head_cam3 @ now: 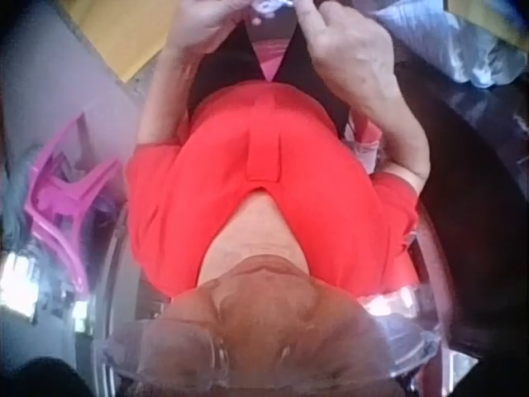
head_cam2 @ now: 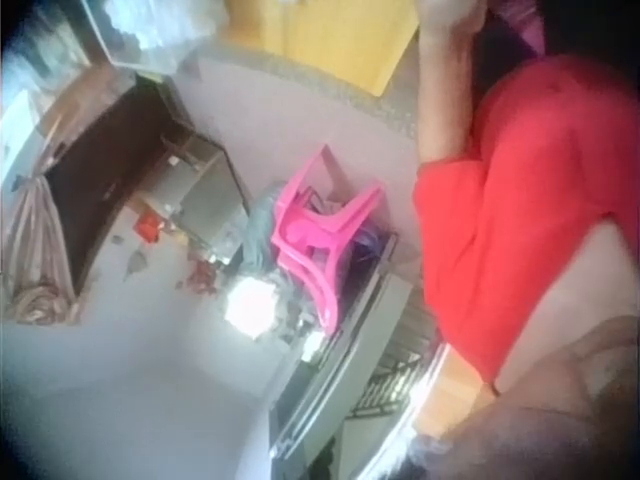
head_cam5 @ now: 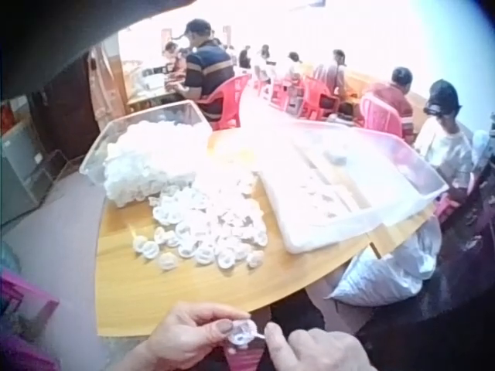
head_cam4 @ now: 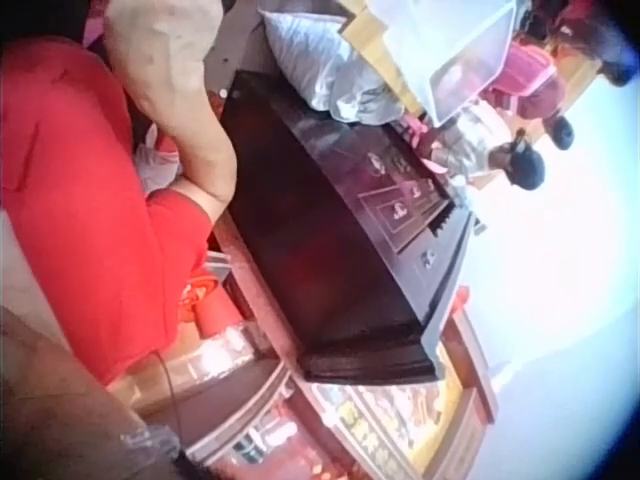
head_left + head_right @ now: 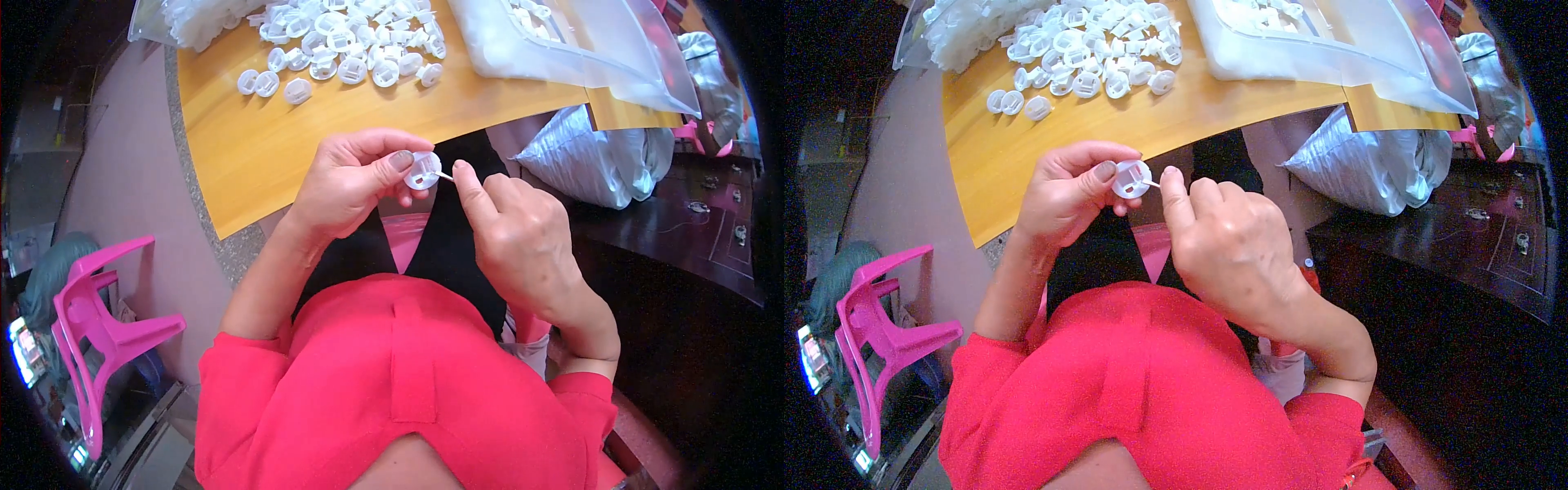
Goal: The person picks up a white plastic component and a metal tool, then uses the tool to press a small metal pin into the component. After finishing, the person places the assembled piece into a clear plastic bin and reaches for another component.
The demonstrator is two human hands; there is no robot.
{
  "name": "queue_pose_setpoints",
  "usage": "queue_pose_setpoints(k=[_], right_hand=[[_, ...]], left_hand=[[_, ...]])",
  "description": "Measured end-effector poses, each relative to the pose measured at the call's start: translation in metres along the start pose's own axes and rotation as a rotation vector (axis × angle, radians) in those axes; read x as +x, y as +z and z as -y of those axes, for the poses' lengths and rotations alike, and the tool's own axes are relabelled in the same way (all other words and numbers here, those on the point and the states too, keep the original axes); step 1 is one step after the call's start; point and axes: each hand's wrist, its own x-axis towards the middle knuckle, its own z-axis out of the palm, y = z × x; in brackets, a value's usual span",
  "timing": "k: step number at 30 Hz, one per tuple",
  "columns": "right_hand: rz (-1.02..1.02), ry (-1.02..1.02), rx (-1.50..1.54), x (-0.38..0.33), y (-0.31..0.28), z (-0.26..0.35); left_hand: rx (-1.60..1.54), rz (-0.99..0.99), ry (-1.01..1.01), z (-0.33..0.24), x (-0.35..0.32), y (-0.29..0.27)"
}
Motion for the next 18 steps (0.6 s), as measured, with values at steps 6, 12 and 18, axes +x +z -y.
queue_pose_setpoints(k=[6,12,18], right_hand=[[-0.034,-0.029,0.001,0.0014,0.0011,0.0039],[-0.005,-0.068,-0.056,0.0047,0.0000,0.0066],[0.024,-0.170,-0.180,0.0055,0.0001,0.0060]], left_hand=[[0.148,-0.040,0.046,-0.0018,0.0002,0.0007],[0.204,-0.059,0.024,-0.0041,-0.0011,0.0041],[0.183,-0.060,-0.016,-0.0060,-0.0030,0.0058]])
